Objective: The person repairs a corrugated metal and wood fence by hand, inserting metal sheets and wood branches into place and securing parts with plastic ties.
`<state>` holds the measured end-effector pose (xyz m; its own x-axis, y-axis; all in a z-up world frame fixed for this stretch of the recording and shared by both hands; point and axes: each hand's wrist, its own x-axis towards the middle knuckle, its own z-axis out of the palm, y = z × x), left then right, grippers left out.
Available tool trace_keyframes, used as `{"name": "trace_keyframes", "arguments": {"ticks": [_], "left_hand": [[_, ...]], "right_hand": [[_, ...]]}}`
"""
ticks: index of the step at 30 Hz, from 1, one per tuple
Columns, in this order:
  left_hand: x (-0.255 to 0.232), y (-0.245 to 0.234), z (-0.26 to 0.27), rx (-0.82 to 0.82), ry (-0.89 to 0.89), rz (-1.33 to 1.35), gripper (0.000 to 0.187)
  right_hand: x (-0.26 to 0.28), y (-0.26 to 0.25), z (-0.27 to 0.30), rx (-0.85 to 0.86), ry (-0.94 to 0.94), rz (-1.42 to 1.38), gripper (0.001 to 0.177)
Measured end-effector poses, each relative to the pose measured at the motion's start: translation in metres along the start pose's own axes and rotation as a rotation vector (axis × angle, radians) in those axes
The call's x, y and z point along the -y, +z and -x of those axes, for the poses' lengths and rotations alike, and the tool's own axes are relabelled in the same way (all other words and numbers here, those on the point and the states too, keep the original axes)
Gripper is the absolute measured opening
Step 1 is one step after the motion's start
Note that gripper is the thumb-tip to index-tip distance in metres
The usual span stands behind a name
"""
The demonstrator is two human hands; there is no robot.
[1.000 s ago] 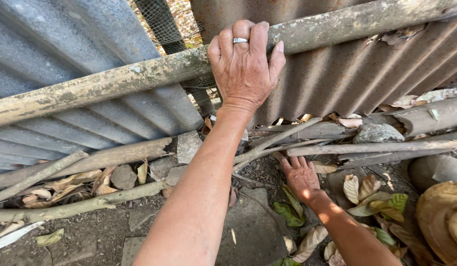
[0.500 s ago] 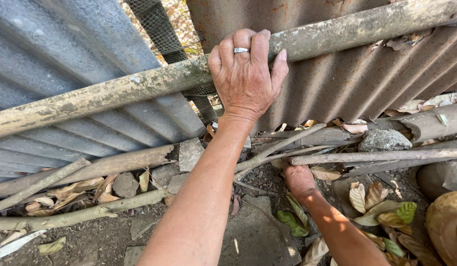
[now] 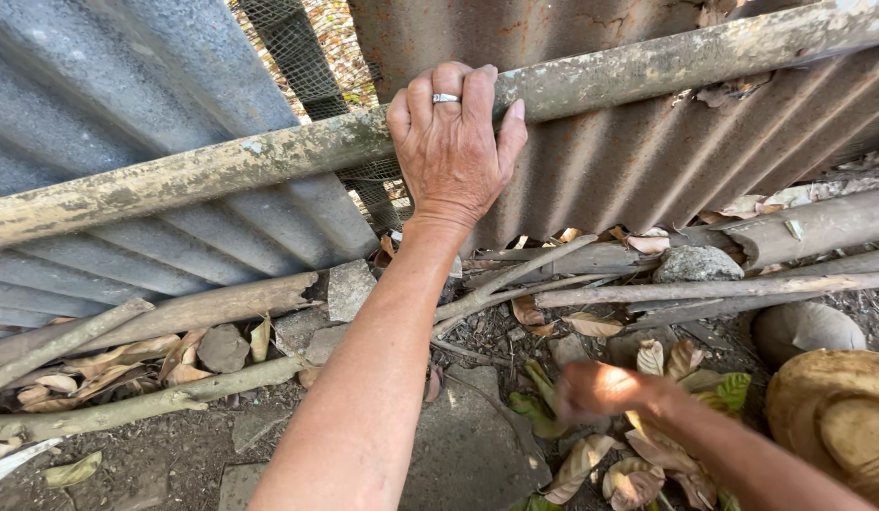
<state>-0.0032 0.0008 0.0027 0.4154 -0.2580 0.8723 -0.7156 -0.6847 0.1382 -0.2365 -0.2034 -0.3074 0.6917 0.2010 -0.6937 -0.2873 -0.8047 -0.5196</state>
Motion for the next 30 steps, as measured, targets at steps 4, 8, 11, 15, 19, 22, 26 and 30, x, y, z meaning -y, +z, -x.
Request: {"name": "trace_keyframes", "arguments": {"ticks": [4, 8, 11, 15, 19, 22, 26, 30], "left_hand": [[-0.001, 0.001, 0.0, -0.005, -0.003, -0.016, 0.042], [0.0, 0.003, 0.001, -0.029, -0.004, -0.011, 0.042], [0.001, 0.003, 0.003, -0.038, 0.012, -0.017, 0.042], [0.001, 0.006, 0.003, -0.052, 0.013, -0.026, 0.045], [0.0, 0.009, 0.003, -0.044, -0.006, -0.023, 0.045], [0.001, 0.009, 0.004, -0.059, 0.01, -0.031, 0.046], [0.0, 0.006, 0.003, -0.053, 0.016, -0.021, 0.045], [0.0, 0.003, 0.001, -0.008, -0.003, -0.004, 0.043]], "right_hand": [[-0.048, -0.021, 0.035, 0.16, -0.586, 0.02, 0.055], [-0.008, -0.012, -0.008, -0.155, -0.227, 0.349, 0.059], [0.052, -0.011, -0.048, -0.494, 0.124, 0.653, 0.066], [0.077, -0.008, -0.069, -0.496, 0.241, 0.458, 0.07], [0.051, -0.001, -0.096, -0.483, 0.188, 0.784, 0.06], [0.037, 0.003, -0.102, -0.458, 0.182, 0.799, 0.055], [0.025, 0.002, -0.068, -0.617, -0.034, 0.655, 0.058], [0.022, 0.001, -0.001, -0.545, 0.043, -0.527, 0.024]]}}
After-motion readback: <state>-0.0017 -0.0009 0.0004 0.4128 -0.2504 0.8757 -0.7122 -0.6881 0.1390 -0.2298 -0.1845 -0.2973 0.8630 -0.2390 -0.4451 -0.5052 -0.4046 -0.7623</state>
